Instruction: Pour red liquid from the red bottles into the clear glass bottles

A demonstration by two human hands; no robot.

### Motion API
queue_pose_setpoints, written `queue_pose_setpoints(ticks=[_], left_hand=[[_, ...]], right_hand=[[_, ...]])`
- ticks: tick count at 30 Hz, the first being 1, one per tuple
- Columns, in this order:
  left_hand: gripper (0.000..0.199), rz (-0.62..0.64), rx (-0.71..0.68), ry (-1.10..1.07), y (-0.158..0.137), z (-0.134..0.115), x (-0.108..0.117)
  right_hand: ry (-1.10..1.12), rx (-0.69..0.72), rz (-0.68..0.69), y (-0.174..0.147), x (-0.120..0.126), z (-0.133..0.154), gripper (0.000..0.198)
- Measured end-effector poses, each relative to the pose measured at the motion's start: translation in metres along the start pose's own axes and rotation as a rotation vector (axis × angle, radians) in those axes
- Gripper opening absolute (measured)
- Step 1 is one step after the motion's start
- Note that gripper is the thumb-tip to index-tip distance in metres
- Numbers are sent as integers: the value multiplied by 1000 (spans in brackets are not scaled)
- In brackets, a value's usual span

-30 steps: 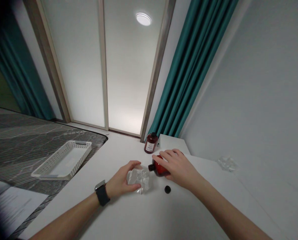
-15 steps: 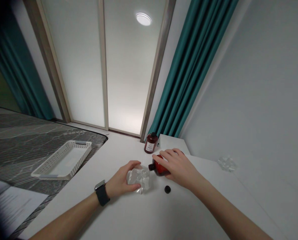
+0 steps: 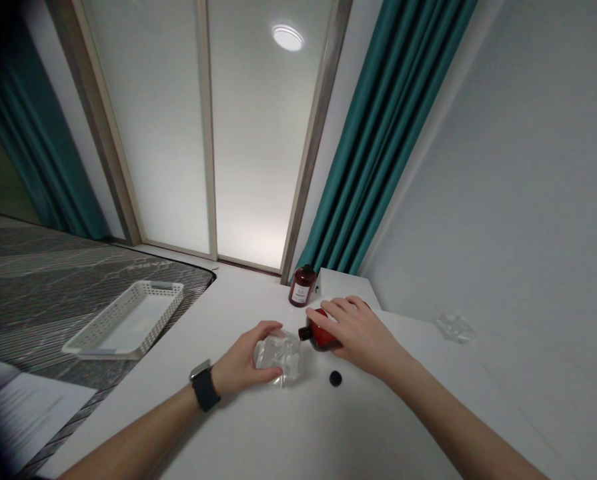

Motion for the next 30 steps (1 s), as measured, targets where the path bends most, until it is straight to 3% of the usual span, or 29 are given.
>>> queue_pose_setpoints(ticks=[30], left_hand=[[67, 13, 14, -79, 0, -1, -1]], right_hand=[[-2, 1, 0, 1, 6, 1, 70]])
Point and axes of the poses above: each hand's wrist, its own y-axis towards the middle knuckle, its own x-axis out of the back of the hand, z = x × y, the point moved 6 cm from there along y, towards the middle knuckle, and after that the axes turned 15 degrees about x, right-handed, at the moved point
